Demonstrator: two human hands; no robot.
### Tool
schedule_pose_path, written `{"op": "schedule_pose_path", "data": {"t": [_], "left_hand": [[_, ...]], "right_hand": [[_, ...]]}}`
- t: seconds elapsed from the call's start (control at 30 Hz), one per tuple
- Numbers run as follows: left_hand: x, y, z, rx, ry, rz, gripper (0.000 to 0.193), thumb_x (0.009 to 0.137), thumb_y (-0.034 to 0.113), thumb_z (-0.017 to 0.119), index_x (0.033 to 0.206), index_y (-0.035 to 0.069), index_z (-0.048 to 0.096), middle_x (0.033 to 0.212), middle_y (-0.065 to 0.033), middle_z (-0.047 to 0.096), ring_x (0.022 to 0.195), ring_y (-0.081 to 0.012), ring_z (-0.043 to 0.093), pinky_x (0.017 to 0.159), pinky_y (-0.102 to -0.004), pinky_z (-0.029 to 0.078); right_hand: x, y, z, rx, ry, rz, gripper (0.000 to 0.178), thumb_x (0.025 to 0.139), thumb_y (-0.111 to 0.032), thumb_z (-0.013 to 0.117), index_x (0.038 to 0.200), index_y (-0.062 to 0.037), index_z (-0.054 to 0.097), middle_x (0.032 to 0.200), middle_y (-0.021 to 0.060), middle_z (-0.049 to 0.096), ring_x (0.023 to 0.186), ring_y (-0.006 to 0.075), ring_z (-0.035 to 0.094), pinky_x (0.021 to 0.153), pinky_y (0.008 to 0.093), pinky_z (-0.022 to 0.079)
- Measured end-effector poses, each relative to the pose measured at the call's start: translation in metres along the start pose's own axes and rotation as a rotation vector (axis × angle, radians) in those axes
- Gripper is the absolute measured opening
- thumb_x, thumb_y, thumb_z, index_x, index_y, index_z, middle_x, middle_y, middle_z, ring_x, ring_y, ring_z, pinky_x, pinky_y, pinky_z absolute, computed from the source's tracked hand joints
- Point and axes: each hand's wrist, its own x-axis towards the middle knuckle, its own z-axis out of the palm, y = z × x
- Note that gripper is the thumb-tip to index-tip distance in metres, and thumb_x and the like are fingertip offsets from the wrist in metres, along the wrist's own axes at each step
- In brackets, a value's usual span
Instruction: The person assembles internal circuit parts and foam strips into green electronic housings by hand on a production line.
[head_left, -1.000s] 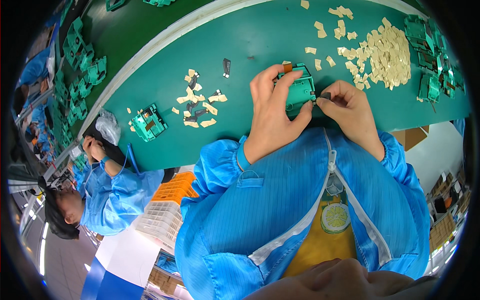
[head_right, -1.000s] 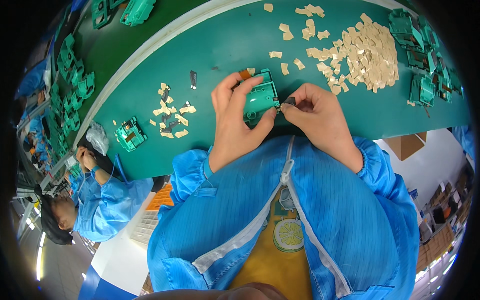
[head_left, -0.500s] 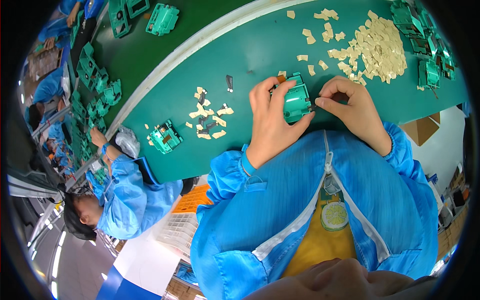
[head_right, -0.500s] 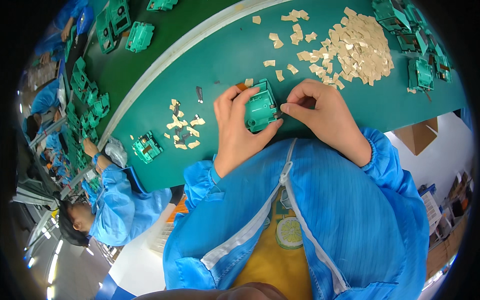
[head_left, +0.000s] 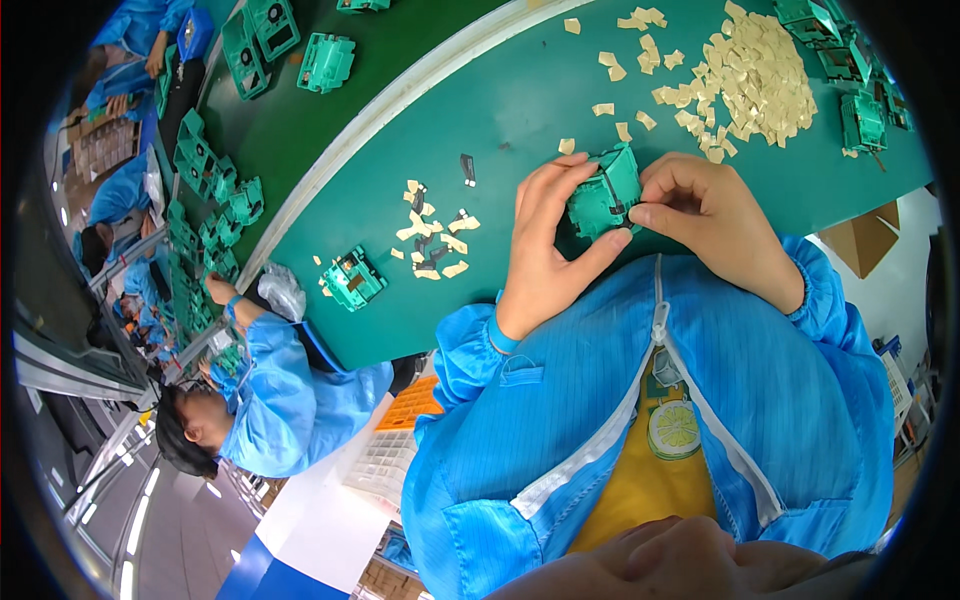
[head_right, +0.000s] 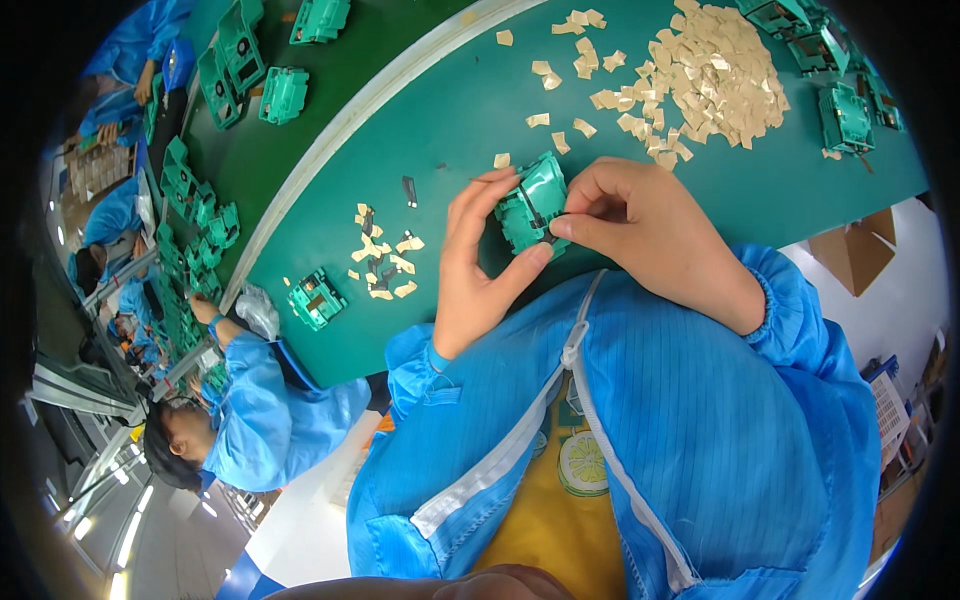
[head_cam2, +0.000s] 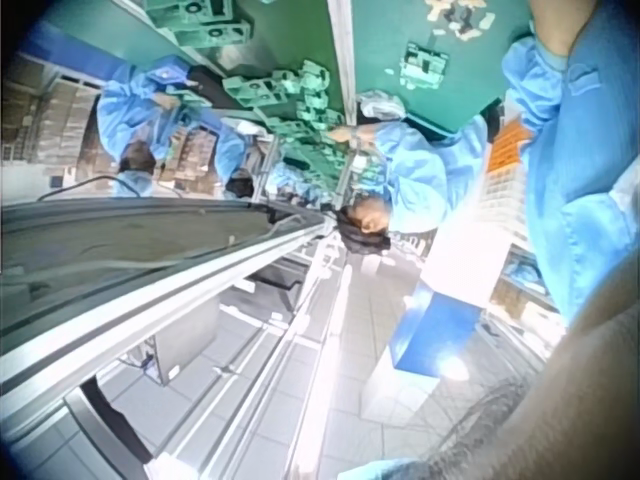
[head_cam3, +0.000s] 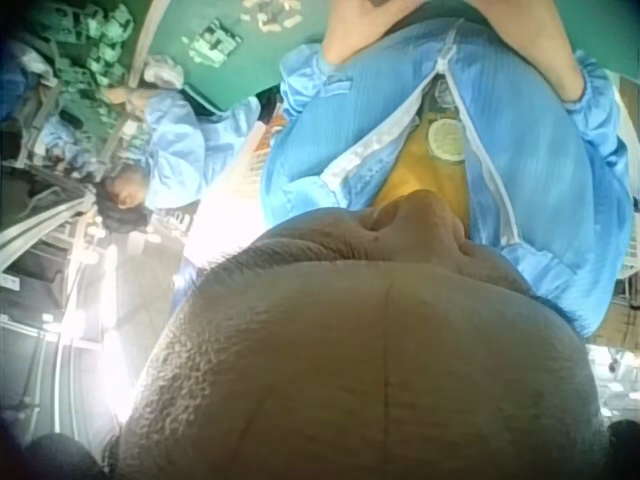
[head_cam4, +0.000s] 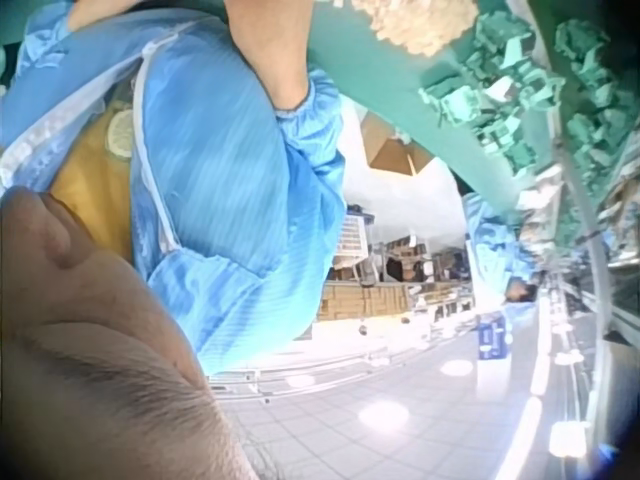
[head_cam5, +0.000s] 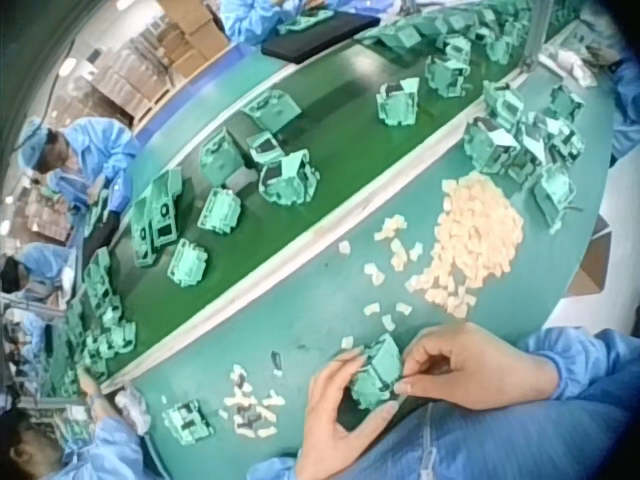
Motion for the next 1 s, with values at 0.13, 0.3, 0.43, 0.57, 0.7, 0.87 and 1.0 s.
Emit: {"op": "schedule_pose_path", "data": {"t": [0.13,0.3,0.43,0.57,0.7,0.87,1.0], "left_hand": [[-0.004,0.002,0.001,-0.107,0.051,-0.12,0.074,0.075,0.017,0.088,0.141,0.008,0.057,0.145,-0.0157,0.054,0.129,-0.033,0.053,0.108,-0.0455,0.044],[-0.006,0.016,0.003,-0.158,0.051,-0.242,0.064,0.082,0.003,0.077,0.141,0.009,0.053,0.149,-0.012,0.046,0.134,-0.0249,0.053,0.103,-0.0438,0.052],[-0.005,0.018,0.009,-0.208,0.096,-0.255,0.06,0.081,-0.002,0.072,0.136,0.008,0.05,0.146,-0.0117,0.046,0.132,-0.026,0.053,0.102,-0.045,0.054],[-0.004,0.018,0.009,-0.22,0.103,-0.263,0.059,0.081,-0.003,0.071,0.135,0.007,0.05,0.145,-0.0117,0.046,0.132,-0.0261,0.053,0.103,-0.0455,0.054],[-0.009,0.018,0.008,-0.229,0.133,-0.244,0.06,0.079,-0.002,0.073,0.134,0.006,0.051,0.146,-0.0142,0.046,0.128,-0.0277,0.056,0.098,-0.0415,0.054],[-0.001,0.02,-0.005,-0.288,0.085,-0.289,0.059,0.082,0.0,0.073,0.137,0.009,0.053,0.15,-0.0113,0.045,0.134,-0.0246,0.052,0.106,-0.0435,0.05],[0.01,0.027,-0.011,0.192,0.232,0.032,0.059,0.081,0.007,0.079,0.135,0.008,0.058,0.153,-0.0141,0.045,0.137,-0.0295,0.051,0.109,-0.0441,0.047]], "right_hand": [[-0.001,0.002,0.005,-0.034,0.018,-0.062,0.012,0.093,-0.006,0.075,0.095,0.0023,0.066,0.089,0.0034,0.067,0.081,0.01,0.062,0.073,0.0268,0.052],[0.001,0.005,0.014,-0.079,0.064,-0.17,0.011,0.09,-0.003,0.074,0.091,0.0043,0.066,0.089,0.0082,0.066,0.08,0.0154,0.065,0.073,0.0298,0.054],[0.001,0.004,0.017,-0.118,0.071,-0.194,0.011,0.089,-0.002,0.074,0.088,0.0047,0.066,0.088,0.0098,0.066,0.078,0.0178,0.066,0.072,0.0309,0.054],[0.002,0.0,0.019,-0.134,0.084,-0.2,0.012,0.088,-0.002,0.074,0.086,0.0048,0.065,0.087,0.0102,0.066,0.076,0.0185,0.066,0.07,0.0315,0.053],[0.006,0.003,0.016,-0.174,0.028,-0.21,0.013,0.089,-0.001,0.074,0.096,0.0017,0.064,0.088,0.0085,0.066,0.077,0.0166,0.065,0.07,0.0299,0.053],[0.025,0.018,0.0,0.372,-0.124,0.005,0.045,0.091,0.0,0.074,0.127,-0.0068,0.048,0.091,0.0033,0.066,0.089,0.0118,0.064,0.081,0.0266,0.051],[0.023,-0.008,0.01,0.27,-0.025,-0.139,0.044,0.091,-0.004,0.075,0.128,-0.002,0.051,0.097,0.0052,0.068,0.091,0.0118,0.064,0.082,0.0263,0.051]]}}
